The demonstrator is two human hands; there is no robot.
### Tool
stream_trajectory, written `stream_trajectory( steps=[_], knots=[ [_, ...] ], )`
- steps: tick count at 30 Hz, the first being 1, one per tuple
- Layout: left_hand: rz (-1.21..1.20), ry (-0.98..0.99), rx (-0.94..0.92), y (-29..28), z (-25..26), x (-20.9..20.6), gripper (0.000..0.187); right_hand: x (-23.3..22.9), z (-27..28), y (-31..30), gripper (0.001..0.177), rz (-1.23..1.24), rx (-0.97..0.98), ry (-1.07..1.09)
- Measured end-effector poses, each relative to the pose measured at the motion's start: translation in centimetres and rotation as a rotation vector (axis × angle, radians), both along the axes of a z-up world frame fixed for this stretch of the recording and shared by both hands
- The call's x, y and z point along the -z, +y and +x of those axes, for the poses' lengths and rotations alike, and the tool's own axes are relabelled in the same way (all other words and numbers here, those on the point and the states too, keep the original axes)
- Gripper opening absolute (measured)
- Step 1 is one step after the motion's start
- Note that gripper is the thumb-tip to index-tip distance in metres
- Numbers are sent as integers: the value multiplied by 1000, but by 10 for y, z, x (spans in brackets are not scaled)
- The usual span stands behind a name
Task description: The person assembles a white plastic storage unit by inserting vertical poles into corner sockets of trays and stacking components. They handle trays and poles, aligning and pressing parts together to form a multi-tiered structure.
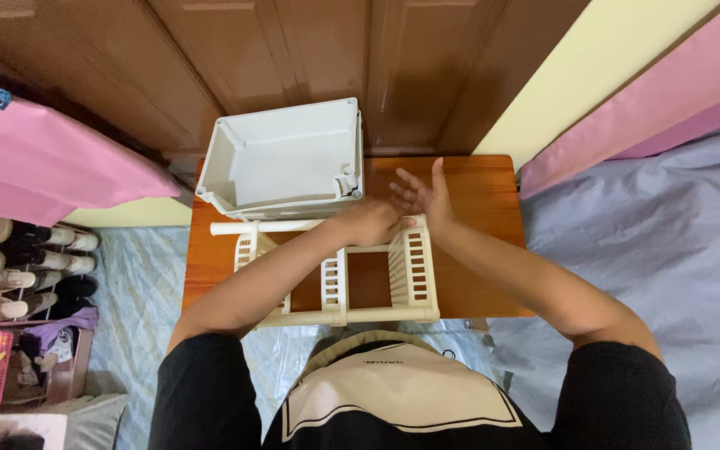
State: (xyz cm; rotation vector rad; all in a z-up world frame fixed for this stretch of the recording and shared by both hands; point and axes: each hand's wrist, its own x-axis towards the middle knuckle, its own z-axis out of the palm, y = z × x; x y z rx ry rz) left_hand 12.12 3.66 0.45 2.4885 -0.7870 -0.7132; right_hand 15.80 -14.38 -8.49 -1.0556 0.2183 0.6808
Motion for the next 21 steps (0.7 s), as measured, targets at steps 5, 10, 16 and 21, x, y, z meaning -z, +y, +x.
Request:
stream_trajectory(
  steps=[5,10,16,21],
  knots=[
    [-9,-62,8,2,-3,2,52,2,0,1,116,28,-8,24],
    [32,-114,-42,1,-12,7,55,5,-2,0,111,23,32,20],
    [-48,-381,-51,1,-32,2,53,-3,-12,-3,106,-72,97,-13],
    [-121,-558,-148,13,-66,-13,50,-11,-26,-14,97,-67,136,62]
  ],
)
